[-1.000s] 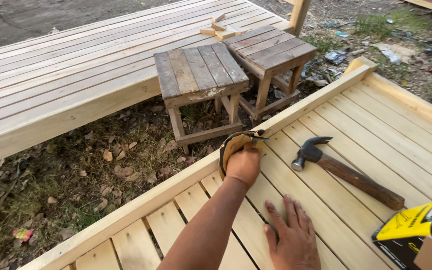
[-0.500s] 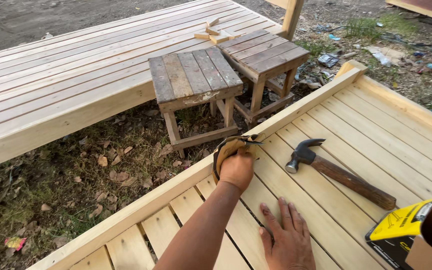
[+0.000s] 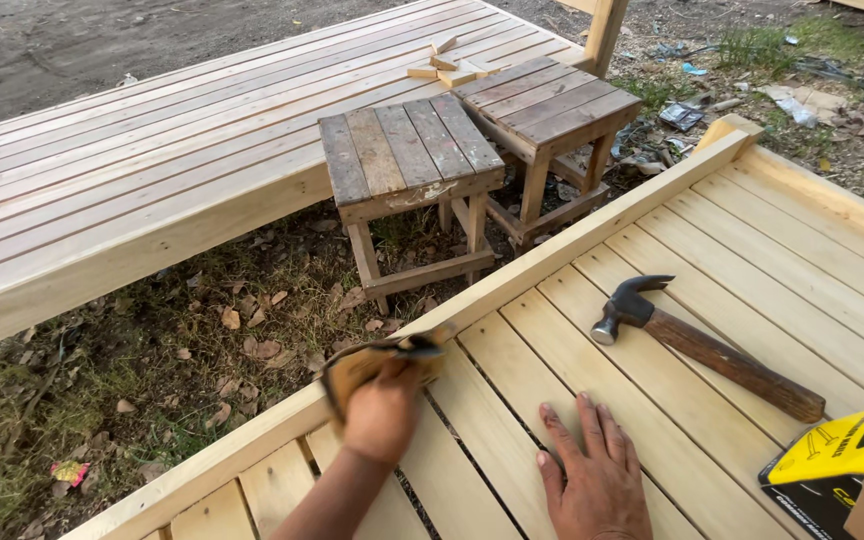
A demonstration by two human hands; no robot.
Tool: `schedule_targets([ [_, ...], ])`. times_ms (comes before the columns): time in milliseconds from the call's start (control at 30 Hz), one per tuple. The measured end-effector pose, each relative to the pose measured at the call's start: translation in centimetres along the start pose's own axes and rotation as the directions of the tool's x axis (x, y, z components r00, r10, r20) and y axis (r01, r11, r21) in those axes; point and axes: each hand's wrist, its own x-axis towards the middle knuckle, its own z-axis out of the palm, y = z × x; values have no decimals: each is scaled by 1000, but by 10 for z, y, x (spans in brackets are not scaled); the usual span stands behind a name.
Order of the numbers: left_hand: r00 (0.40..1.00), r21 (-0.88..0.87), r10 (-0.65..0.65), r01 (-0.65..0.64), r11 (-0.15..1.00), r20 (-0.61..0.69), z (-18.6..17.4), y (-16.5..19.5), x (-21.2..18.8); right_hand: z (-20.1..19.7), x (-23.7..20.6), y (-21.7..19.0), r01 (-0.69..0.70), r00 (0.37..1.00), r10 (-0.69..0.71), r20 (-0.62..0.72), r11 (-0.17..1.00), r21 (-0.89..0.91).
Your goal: The person sands the slatted surface of a wooden bench frame by hand using a folded sheet of sandpaper, rubbing along the planks and edges. They reposition around the frame, sand a corner edge, and continue sanding different sections of the bench throughout the clip.
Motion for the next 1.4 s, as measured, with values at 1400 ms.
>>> schedule_targets([
  [1400,980,-248,164,-189,950,-117,87,100,92,15,-7,6,-11,997,19,-81,995,95],
])
